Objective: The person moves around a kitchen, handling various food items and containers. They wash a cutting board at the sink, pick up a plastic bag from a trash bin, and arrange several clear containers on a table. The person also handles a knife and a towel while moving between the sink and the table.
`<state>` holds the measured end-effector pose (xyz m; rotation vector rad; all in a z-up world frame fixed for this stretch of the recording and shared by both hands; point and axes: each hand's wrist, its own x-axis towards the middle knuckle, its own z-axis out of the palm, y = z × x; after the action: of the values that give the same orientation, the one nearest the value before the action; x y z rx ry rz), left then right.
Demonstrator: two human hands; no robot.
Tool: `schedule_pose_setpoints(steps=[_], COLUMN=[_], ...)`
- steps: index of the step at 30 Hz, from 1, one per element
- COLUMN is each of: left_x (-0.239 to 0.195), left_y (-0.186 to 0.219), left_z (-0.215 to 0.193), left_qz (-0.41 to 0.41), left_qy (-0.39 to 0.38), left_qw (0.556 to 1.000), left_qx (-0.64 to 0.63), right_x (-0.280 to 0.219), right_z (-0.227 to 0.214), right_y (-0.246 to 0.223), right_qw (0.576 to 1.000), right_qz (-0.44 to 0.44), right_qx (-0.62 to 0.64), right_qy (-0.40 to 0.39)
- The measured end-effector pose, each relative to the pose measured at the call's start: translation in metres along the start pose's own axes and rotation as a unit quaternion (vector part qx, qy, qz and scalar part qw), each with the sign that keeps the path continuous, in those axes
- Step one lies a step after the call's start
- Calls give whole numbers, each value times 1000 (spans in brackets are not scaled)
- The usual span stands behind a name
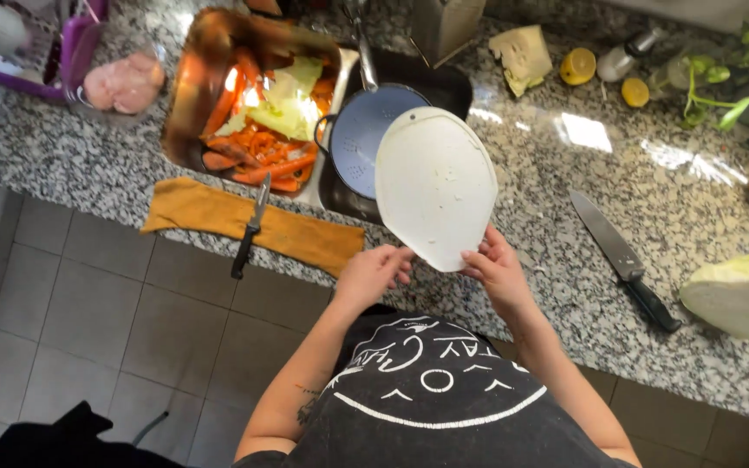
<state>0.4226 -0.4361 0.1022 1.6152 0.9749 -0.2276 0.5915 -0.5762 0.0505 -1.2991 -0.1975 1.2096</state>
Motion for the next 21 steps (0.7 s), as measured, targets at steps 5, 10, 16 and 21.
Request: schedule_pose_setpoints(steps=[5,10,16,21], left_x=[25,140,312,412], left_y=[7,40,72,43], left_z=[-92,-179,-227,-224], left_qz=[128,253,272,329], left_qy=[237,306,270,316], left_qw=[963,903,792,626], left_qx=[19,166,474,632], right_x=[22,82,166,216], right_z=[9,44,108,134], right_y=[-24,-28,-40,-39], right_qw=[991,987,969,971], right_qz=[-21,-31,30,11], right_qx=[-117,-135,-224,-221], right_qy=[59,81,95,90])
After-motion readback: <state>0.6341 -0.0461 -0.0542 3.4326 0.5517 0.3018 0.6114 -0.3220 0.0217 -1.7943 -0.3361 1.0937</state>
